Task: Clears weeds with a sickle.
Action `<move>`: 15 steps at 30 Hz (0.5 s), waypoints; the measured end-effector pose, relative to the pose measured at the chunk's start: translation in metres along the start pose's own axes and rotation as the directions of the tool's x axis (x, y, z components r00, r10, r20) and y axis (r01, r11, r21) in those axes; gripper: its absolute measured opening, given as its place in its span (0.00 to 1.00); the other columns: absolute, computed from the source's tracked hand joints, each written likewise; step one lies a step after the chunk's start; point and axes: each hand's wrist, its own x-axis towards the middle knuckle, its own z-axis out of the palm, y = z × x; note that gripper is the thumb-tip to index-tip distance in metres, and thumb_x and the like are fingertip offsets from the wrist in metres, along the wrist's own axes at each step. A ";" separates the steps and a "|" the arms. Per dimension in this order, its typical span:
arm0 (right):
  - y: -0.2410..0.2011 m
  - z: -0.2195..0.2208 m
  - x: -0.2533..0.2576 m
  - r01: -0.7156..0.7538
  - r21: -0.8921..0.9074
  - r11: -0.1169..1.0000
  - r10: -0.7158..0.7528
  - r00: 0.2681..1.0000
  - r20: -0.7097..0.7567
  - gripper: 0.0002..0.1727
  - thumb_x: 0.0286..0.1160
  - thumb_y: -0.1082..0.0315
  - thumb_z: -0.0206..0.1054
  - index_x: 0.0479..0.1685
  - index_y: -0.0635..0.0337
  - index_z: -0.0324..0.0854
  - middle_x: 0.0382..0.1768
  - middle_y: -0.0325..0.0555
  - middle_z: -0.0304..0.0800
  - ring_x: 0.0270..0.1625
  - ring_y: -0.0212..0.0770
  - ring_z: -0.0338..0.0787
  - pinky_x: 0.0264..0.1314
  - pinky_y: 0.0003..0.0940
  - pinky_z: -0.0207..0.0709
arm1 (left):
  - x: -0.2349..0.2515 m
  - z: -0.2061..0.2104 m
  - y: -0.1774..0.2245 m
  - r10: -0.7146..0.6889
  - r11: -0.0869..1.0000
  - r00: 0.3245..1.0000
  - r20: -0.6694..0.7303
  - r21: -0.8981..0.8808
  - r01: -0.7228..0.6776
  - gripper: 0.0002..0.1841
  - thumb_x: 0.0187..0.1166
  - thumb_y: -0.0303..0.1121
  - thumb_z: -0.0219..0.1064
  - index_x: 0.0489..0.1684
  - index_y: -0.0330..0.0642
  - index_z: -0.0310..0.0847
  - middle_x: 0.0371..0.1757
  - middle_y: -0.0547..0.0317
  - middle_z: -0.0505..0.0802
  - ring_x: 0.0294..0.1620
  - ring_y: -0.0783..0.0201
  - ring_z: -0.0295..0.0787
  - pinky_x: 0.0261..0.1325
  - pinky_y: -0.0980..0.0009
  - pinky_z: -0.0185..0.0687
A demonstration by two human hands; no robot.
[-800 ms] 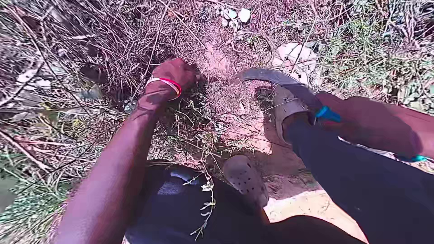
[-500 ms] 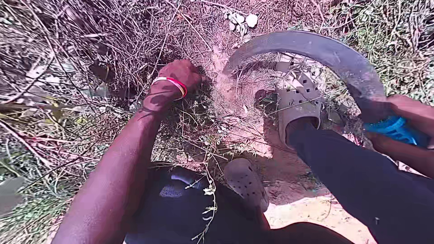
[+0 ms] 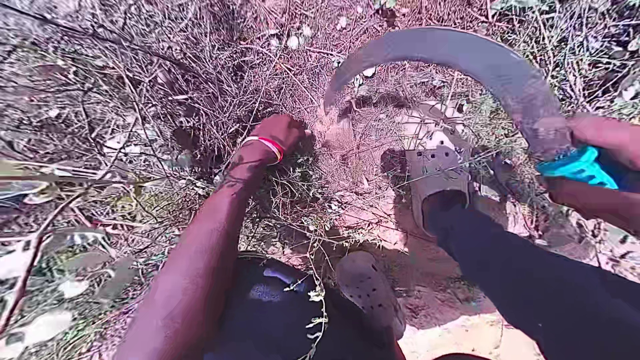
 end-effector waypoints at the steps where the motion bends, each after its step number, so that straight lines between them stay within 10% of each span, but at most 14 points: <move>1: -0.004 0.000 0.003 0.001 0.083 0.997 0.006 0.996 -0.086 0.23 0.66 0.51 0.64 0.61 0.47 0.75 0.21 0.31 0.78 0.16 0.31 0.80 0.14 0.37 0.76 | 0.002 0.001 0.000 -0.007 1.000 1.000 0.008 0.002 0.007 0.23 0.91 0.46 0.58 0.46 0.32 0.90 0.50 0.27 0.91 0.59 0.27 0.87 0.61 0.22 0.71; 5: -0.019 0.053 0.019 0.026 0.240 0.970 0.027 0.976 -0.216 0.25 0.68 0.58 0.62 0.66 0.53 0.72 0.27 0.27 0.77 0.20 0.20 0.79 0.19 0.22 0.77 | 0.003 0.001 -0.005 -0.022 0.991 0.999 0.023 -0.131 0.025 0.23 0.93 0.44 0.54 0.50 0.31 0.89 0.46 0.32 0.93 0.51 0.35 0.91 0.60 0.29 0.77; 9: -0.010 0.064 0.030 -0.040 -0.186 0.982 0.118 0.896 0.429 0.15 0.85 0.62 0.61 0.62 0.58 0.74 0.26 0.50 0.81 0.33 0.53 0.85 0.35 0.52 0.75 | -0.005 0.000 -0.013 -0.041 0.901 0.999 -0.024 -0.433 0.026 0.23 0.96 0.40 0.48 0.51 0.29 0.84 0.40 0.46 0.91 0.35 0.61 0.86 0.48 0.58 0.83; 15: -0.003 0.009 0.015 0.176 -0.062 0.982 -0.179 0.982 -0.057 0.16 0.68 0.55 0.63 0.52 0.50 0.78 0.21 0.33 0.78 0.21 0.35 0.81 0.19 0.39 0.72 | -0.005 0.002 -0.016 0.021 0.961 0.999 -0.045 -0.274 -0.032 0.26 0.96 0.45 0.49 0.52 0.30 0.87 0.48 0.38 0.95 0.51 0.45 0.93 0.65 0.39 0.80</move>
